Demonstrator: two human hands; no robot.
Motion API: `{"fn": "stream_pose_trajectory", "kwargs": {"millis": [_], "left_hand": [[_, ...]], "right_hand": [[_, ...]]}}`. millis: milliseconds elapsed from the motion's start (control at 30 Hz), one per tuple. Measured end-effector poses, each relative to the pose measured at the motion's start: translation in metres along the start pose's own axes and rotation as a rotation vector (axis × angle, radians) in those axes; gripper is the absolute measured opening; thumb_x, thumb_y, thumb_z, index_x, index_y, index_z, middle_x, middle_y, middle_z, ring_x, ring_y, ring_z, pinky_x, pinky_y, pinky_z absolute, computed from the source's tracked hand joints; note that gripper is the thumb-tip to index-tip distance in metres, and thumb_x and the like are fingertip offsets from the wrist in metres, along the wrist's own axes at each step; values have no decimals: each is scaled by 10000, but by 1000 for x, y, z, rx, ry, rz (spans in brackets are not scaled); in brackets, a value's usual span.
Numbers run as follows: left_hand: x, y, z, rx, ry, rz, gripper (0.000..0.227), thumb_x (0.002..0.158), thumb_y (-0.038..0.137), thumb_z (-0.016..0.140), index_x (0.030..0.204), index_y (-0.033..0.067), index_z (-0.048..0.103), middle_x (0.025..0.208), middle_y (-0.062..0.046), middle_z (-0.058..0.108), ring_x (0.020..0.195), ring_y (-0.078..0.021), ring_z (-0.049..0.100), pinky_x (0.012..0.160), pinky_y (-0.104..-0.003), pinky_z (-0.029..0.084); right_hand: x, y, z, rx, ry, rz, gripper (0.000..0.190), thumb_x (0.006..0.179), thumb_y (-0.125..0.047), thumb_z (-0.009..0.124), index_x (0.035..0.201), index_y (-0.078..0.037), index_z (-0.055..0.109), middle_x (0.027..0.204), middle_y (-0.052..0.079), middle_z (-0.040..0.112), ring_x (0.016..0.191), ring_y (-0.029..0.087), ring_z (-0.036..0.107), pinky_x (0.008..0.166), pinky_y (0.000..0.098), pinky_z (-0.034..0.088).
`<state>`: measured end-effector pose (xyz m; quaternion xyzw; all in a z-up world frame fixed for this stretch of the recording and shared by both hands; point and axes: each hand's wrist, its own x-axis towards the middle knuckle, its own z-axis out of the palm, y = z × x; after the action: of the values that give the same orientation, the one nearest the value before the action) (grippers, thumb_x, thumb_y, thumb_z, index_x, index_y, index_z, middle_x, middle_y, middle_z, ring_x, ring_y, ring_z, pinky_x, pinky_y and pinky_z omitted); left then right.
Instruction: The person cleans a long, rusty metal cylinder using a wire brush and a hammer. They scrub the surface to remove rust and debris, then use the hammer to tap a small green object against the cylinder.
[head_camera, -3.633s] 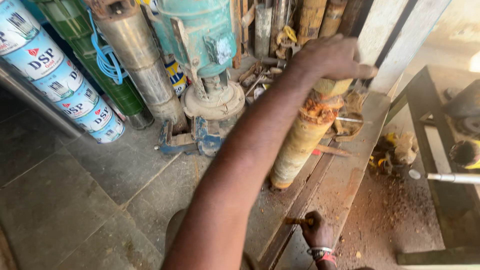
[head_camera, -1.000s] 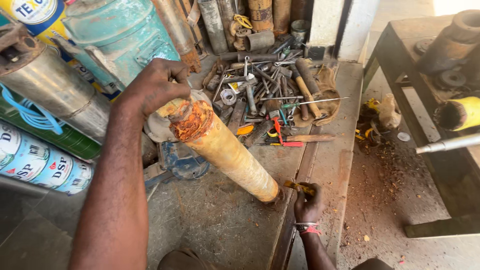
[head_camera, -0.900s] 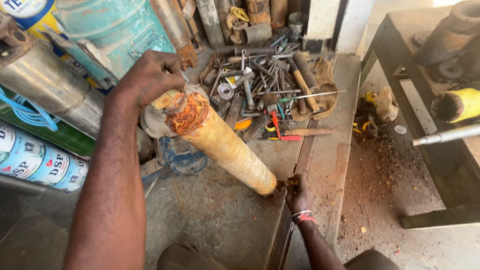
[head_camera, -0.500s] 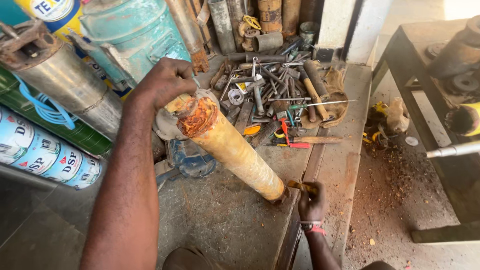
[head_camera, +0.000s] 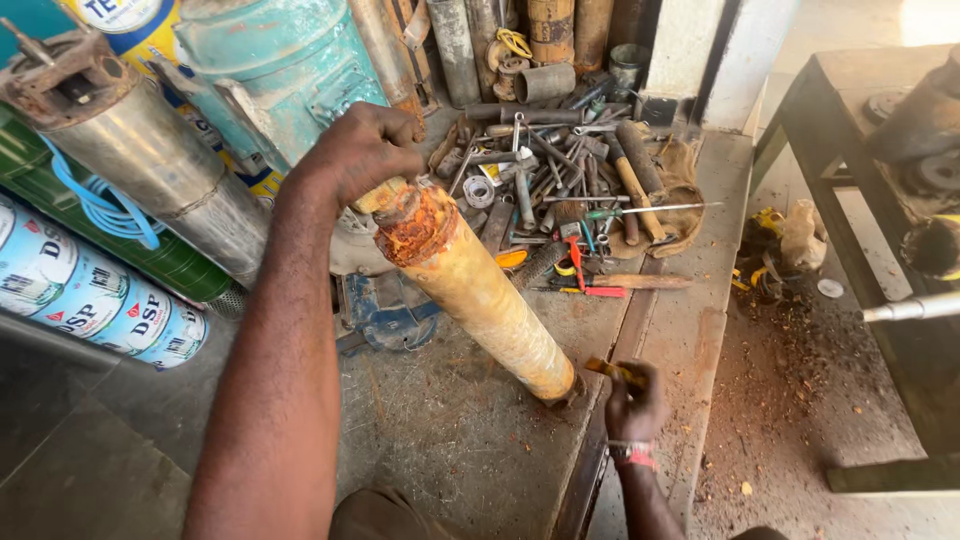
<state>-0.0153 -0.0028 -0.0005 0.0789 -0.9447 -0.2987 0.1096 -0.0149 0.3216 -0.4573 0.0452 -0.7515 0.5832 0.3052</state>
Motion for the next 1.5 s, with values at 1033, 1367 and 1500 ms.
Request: {"fn": "stream_pose_trajectory", "kwargs": {"millis": [1033, 1367, 1500], "left_hand": [[6, 36, 16, 51, -48, 64, 172, 713, 99, 741, 732, 85, 571, 791, -51, 583, 731, -172, 574, 686, -349, 535], [7, 32, 26, 72, 35, 166, 166, 633, 124, 825, 719, 147, 684, 1043, 50, 598, 928, -118, 563, 769, -354, 493], [7, 43, 20, 81, -22, 80, 135, 667, 101, 759, 709, 108, 631, 861, -34, 679, 769, -139, 622, 681, -361, 525]], "right_hand": [[-6, 25, -5, 76, -74, 106, 253, 910, -106, 721, 1123, -146, 590, 976, 112, 757, 888, 247, 751, 738, 351, 587], [-23, 42, -16, -64, -238, 179, 207, 923, -113, 749, 1091, -108, 630, 908, 101, 763, 791, 229, 744, 668, 351, 556], [-9, 43, 0, 4, 36, 41, 179, 974, -119, 715, 1107, -116, 596, 1001, 72, 754, 890, 184, 751, 738, 323, 618]]}}
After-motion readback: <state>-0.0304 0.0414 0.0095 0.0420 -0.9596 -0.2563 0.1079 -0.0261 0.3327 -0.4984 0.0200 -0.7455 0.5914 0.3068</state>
